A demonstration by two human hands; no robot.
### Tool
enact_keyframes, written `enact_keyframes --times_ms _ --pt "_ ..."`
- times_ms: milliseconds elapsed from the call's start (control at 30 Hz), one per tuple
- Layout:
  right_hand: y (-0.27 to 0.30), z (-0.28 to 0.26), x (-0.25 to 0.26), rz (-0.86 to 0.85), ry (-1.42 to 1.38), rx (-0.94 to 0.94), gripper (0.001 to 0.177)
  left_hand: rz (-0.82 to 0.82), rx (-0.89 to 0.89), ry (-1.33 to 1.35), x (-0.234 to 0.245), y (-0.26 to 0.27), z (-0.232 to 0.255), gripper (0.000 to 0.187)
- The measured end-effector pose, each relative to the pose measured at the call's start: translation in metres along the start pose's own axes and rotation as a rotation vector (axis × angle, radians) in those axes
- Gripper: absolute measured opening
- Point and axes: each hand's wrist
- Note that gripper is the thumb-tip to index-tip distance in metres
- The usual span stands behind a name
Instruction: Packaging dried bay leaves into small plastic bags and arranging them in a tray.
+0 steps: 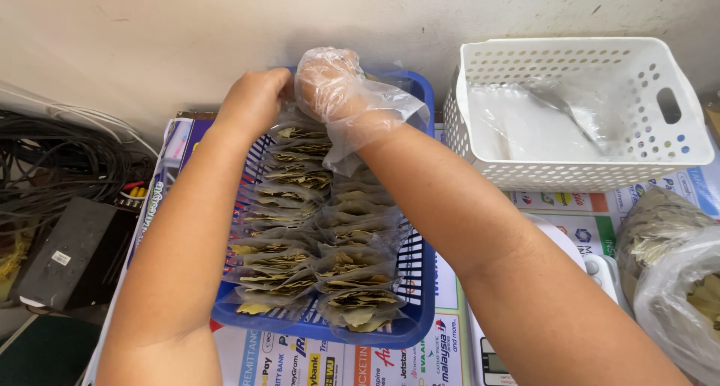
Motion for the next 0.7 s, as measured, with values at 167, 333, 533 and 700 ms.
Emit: enact_keyframes --times_ms 167,333,533,700 --pt "0.006 0.004 0.004 0.108 0.049 0.046 0.054 -0.070 0.075 -0.029 0.025 -0.013 0.009 0.027" --pt "0.074 0.109 0.062 0.429 -0.180 0.430 0.016 0.270 -0.126 0.019 0.028 -0.010 0.025 0.040" --pt "0.168 0.171 0.089 -0.285 0.004 -0.266 0.030 -0.315 0.208 0.051 0.026 -0.002 0.077 0.096" --pt "0.205 0.226 0.029 -0.179 -0.154 -0.506 0.046 -0.291 0.247 0.066 0.035 -0.004 0.084 0.097"
Point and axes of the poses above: each hand's wrist, its own y-axis away from the middle knuckle, its own x-axis out of the back of the hand, z = x × y, and after that the axes turned 2 degrees about z, right-handed
